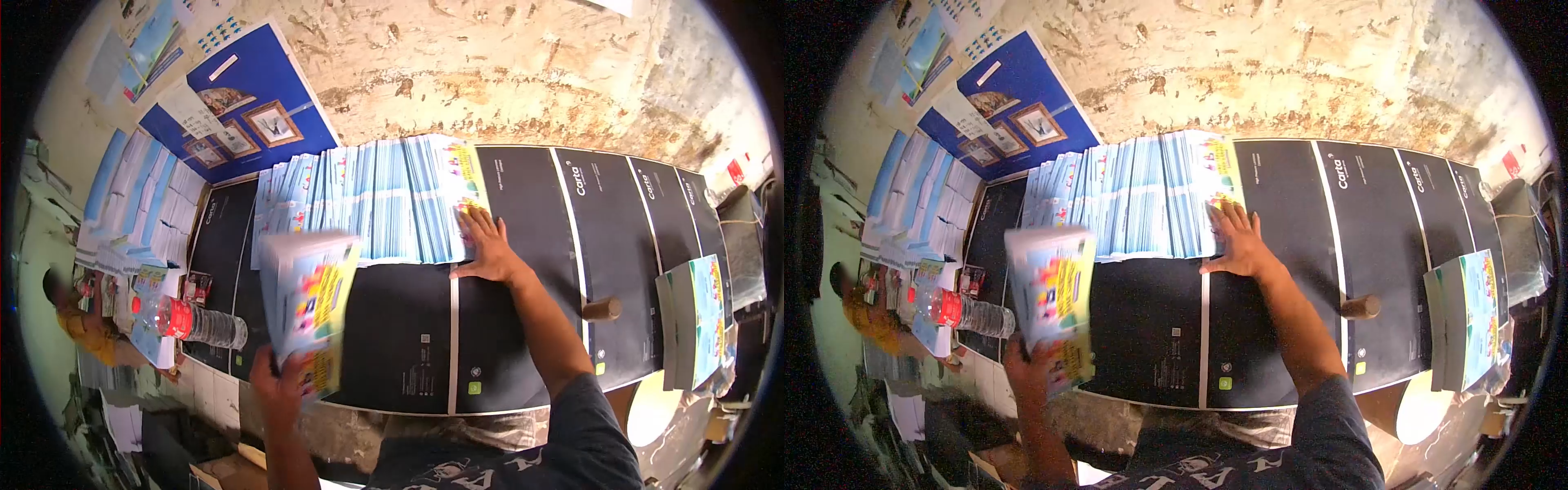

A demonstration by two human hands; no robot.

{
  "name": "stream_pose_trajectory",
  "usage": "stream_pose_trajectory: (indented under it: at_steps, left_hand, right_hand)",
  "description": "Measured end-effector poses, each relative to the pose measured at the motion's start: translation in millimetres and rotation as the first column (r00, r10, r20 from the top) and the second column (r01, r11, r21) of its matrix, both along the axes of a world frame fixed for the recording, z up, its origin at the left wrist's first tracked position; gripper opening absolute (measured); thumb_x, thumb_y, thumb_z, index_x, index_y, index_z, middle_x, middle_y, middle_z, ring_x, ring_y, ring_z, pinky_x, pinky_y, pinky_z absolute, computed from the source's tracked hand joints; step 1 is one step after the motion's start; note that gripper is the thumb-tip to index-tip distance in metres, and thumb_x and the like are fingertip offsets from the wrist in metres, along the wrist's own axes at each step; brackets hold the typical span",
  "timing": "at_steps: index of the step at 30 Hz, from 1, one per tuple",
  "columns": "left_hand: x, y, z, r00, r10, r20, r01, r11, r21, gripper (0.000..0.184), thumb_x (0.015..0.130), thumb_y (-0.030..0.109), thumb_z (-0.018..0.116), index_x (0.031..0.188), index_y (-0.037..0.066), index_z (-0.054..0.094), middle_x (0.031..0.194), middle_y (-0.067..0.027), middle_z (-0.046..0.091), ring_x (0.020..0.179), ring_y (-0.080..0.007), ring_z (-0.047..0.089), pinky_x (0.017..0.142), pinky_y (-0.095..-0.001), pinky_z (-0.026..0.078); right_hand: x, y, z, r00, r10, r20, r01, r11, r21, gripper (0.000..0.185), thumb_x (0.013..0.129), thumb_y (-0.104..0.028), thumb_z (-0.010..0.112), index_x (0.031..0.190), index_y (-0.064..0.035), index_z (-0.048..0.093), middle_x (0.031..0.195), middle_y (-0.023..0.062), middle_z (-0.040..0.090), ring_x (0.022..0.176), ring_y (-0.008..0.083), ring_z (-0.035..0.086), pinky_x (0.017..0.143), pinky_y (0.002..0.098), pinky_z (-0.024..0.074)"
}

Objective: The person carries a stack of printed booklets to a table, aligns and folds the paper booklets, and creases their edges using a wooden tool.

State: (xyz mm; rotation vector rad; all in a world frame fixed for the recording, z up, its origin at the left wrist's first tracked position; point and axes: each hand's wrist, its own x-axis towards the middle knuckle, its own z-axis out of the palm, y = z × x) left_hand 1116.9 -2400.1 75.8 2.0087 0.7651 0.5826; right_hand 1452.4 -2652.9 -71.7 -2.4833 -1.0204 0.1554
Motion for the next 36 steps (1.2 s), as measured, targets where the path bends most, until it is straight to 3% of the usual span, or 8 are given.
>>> stream_pose_trajectory:
  at_steps: [5,9,14,15,17,20,28,36]
  left_hand:
    - [143.1,-34.0,-1.6,0.894,-0.339,0.294,0.411,0.880,-0.236,0.022,0.094,0.015,0.068,0.104,-0.003,0.061,0.091,-0.0076,0.067,0.085,-0.0094,0.059,0.075,-0.0291,0.049]
    - [270.3,-89.4,-21.2,0.823,-0.438,0.363,0.528,0.826,-0.200,0.033,0.092,0.027,0.071,0.100,-0.004,0.065,0.087,-0.0155,0.070,0.076,-0.0198,0.067,0.069,-0.0349,0.051]
    - [342.2,-118.4,-49.9,0.894,-0.430,0.128,0.441,0.894,-0.076,0.066,0.091,0.046,0.068,0.131,-0.005,0.053,0.118,-0.0285,0.065,0.105,-0.0376,0.067,0.088,-0.0390,0.053]
    - [349.8,-115.0,-63.8,0.937,-0.346,0.044,0.341,0.936,0.090,0.078,0.092,0.051,0.064,0.142,-0.005,0.044,0.127,-0.0311,0.061,0.115,-0.0400,0.064,0.093,-0.0382,0.052]
    - [340.7,-93.3,-84.9,0.910,-0.342,-0.235,0.407,0.846,0.344,0.087,0.092,0.062,0.057,0.153,0.003,0.034,0.151,-0.0274,0.041,0.141,-0.0413,0.039,0.112,-0.0513,0.034]
    - [306.3,-38.3,-116.6,0.864,-0.237,-0.444,0.473,0.684,0.555,0.087,0.097,0.069,0.037,0.159,0.010,0.024,0.164,-0.0230,0.019,0.154,-0.0355,0.012,0.119,-0.0630,0.009]
    - [274.1,32.1,-154.0,0.844,-0.217,-0.491,0.486,0.697,0.527,0.081,0.099,0.068,0.030,0.157,0.011,0.031,0.164,-0.0224,0.017,0.154,-0.0345,0.013,0.121,-0.0579,0.011]
    - [256.4,93.7,-145.2,0.842,-0.160,-0.515,0.461,0.708,0.534,0.065,0.105,0.052,0.031,0.156,0.011,0.034,0.165,-0.0194,0.019,0.153,-0.0329,0.017,0.121,-0.0545,0.014]
  right_hand:
    - [15.0,-28.2,32.9,0.698,0.155,-0.699,0.454,0.659,0.600,0.092,0.094,-0.054,0.063,0.157,-0.0021,0.021,0.158,0.0188,0.033,0.146,0.0317,0.033,0.117,0.0482,0.0281]
    - [-18.3,-33.7,97.5,0.566,0.525,-0.636,0.566,0.313,0.763,0.065,0.103,-0.028,0.054,0.152,0.0058,0.029,0.143,0.0217,0.051,0.129,0.0287,0.053,0.104,0.0406,0.0444]
    - [44.7,-22.4,105.2,0.623,0.329,-0.709,0.625,0.336,0.705,0.048,0.098,-0.011,0.056,0.140,0.0089,0.043,0.125,0.0206,0.063,0.104,0.0300,0.068,0.090,0.0413,0.0542]
    - [61.2,-17.2,86.1,0.750,0.087,-0.656,0.476,0.617,0.626,0.053,0.097,-0.016,0.059,0.141,0.0095,0.042,0.128,0.0228,0.062,0.109,0.0326,0.066,0.094,0.0436,0.0522]
    - [92.5,-11.3,7.4,0.968,-0.252,-0.004,0.239,0.911,0.335,0.071,0.093,-0.032,0.066,0.144,0.0093,0.038,0.140,0.0296,0.052,0.130,0.0414,0.052,0.109,0.0500,0.0396]
    - [82.6,5.6,-23.1,0.961,-0.276,-0.029,0.274,0.931,0.241,0.079,0.097,-0.049,0.051,0.149,0.0070,0.032,0.151,0.0313,0.038,0.145,0.0425,0.033,0.121,0.0485,0.0217]
    - [29.6,86.0,5.5,0.835,-0.370,-0.407,0.490,0.838,0.242,0.076,0.098,-0.046,0.050,0.150,0.0064,0.032,0.151,0.0305,0.039,0.141,0.0441,0.037,0.118,0.0464,0.0294]
    - [9.4,163.7,-22.3,0.895,-0.439,-0.079,0.446,0.879,0.168,0.078,0.101,-0.050,0.036,0.151,0.0108,0.028,0.159,0.0296,0.026,0.150,0.0393,0.021,0.124,0.0455,0.0132]
